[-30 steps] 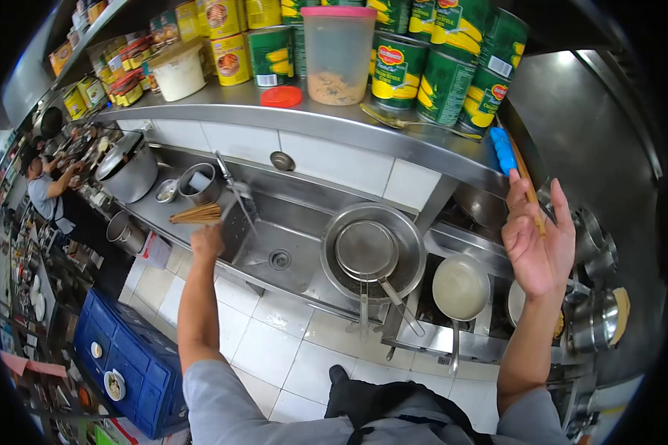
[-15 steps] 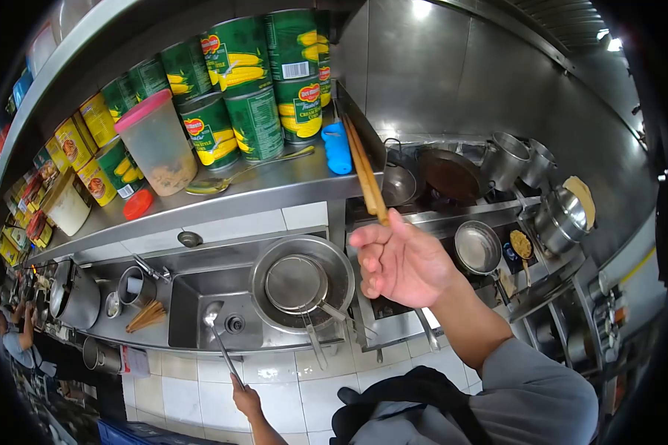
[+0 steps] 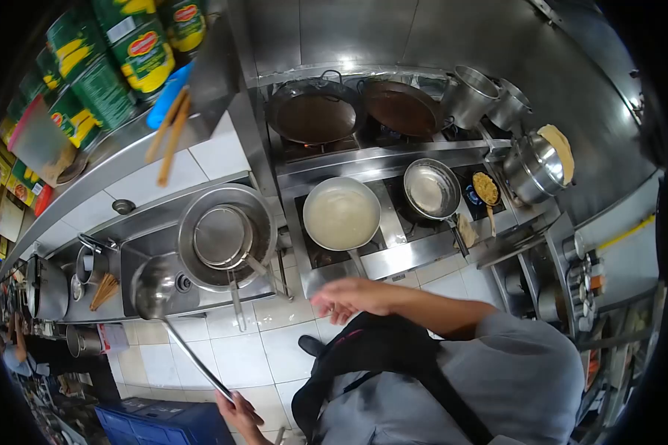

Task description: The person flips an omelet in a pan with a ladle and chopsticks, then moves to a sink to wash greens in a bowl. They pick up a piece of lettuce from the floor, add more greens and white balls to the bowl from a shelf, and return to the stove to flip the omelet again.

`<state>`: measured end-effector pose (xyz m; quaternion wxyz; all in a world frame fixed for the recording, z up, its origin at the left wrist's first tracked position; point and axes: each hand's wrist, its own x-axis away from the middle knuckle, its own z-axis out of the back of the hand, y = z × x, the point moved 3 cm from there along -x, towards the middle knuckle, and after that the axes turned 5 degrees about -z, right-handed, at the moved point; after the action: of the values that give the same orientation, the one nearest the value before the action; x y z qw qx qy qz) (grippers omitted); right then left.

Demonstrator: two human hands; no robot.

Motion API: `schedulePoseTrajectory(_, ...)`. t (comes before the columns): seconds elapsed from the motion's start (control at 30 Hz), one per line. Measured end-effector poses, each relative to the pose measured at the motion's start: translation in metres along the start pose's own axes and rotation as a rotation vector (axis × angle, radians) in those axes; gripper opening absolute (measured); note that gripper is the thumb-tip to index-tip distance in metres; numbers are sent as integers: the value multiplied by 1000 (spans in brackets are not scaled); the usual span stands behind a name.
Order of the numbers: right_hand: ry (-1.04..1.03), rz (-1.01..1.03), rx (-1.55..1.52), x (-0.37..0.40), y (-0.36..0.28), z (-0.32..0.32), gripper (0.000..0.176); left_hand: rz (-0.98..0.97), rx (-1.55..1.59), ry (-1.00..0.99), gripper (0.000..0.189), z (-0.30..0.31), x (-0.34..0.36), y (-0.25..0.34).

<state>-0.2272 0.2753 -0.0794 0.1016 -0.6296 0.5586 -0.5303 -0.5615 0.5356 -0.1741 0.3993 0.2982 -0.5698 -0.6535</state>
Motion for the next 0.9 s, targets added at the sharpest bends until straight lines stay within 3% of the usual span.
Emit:
schedulePoseTrajectory(0.07, 116, -19, 155, 21, 42, 30, 42, 83, 183, -250, 55, -21, 44, 5)
schedulePoseTrajectory(0.13, 116, -21, 195, 43, 70, 61, 41, 206, 148, -504, 55, -79, 72, 39)
schedulePoseTrajectory(0.27, 80, -31, 305, 78, 101, 130, 38, 239, 191, -896, 48, -271, 96, 105)
schedulePoseTrajectory(0.3, 62, -35, 307, 86, 108, 148, 38, 328, 189, -949, 47, -321, 100, 100)
schedulePoseTrajectory(0.4, -10, -197, 192, 104, 137, 206, 42, 326, 365, -960, 36, -477, 100, 61)
schedulePoseTrajectory(0.43, -56, -216, 220, 114, 141, 220, 42, 417, 281, -917, 30, -516, 102, 55)
schedulePoseTrajectory(0.47, -46, -228, 83, 122, 142, 232, 42, 390, 343, -916, 20, -553, 103, 29)
schedulePoseTrajectory(0.5, -48, -252, -43, 127, 141, 241, 43, 484, 477, -881, 11, -585, 105, 19)
schedulePoseTrajectory(0.53, -55, -201, -153, 135, 134, 245, 43, 503, 503, -850, 30, -620, 102, -16)
schedulePoseTrajectory(0.57, -74, -171, -259, 139, 129, 247, 44, 221, 176, -915, 31, -651, 99, -58)
schedulePoseTrajectory(0.6, -55, -172, -366, 137, 132, 256, 43, -88, 159, -941, 29, -697, 101, -130)
schedulePoseTrajectory(0.63, -27, -191, -470, 134, 142, 266, 43, -1037, -198, -979, 30, -695, 108, -96)
schedulePoseTrajectory(0.67, 11, -214, -504, 131, 152, 274, 39, -436, 176, -853, 34, -702, 113, -118)
schedulePoseTrajectory(0.7, 60, -236, -537, 129, 165, 285, 35, -255, -366, -1004, 35, -653, 119, -34)
schedulePoseTrajectory(0.8, -150, -376, -565, 98, 231, 331, 30, -122, -496, -680, 36, -566, 144, 23)
schedulePoseTrajectory(0.9, -195, -430, -493, 75, 257, 336, 16, -232, -437, -616, 48, -493, 168, 33)
